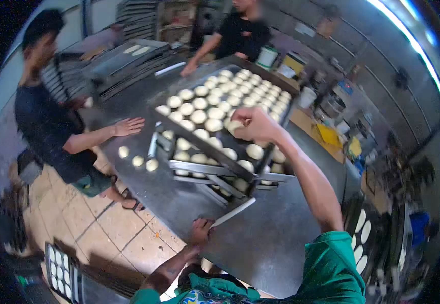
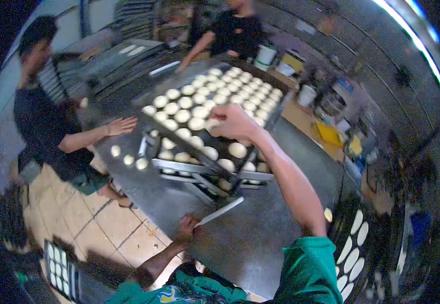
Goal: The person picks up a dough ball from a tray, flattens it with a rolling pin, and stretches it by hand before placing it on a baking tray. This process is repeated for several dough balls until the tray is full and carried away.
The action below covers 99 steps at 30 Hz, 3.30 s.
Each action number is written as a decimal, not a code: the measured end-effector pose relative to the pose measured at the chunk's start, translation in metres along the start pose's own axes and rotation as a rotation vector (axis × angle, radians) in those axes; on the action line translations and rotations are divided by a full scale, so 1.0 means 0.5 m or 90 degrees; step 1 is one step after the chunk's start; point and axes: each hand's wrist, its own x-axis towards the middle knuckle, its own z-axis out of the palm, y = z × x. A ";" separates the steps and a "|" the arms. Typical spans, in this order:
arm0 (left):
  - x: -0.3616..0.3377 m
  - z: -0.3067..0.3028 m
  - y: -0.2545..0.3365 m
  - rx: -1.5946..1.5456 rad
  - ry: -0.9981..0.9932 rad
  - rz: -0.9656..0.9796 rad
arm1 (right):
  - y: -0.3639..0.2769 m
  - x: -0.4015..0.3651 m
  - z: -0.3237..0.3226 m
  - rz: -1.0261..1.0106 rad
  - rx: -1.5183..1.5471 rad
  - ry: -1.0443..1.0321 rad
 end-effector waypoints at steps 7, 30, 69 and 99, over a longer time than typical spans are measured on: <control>-0.018 0.006 0.105 0.160 -0.221 0.112 | 0.063 -0.562 -0.101 0.126 0.648 0.455; 0.216 0.392 0.393 0.132 -0.400 -0.044 | 0.267 -0.970 0.341 0.802 0.079 0.229; -0.029 0.228 0.269 0.164 -0.375 0.339 | 0.019 -1.074 0.543 0.725 -0.269 0.274; -0.068 0.165 0.300 0.143 -0.522 0.355 | -0.036 -1.074 0.549 0.696 -0.246 0.328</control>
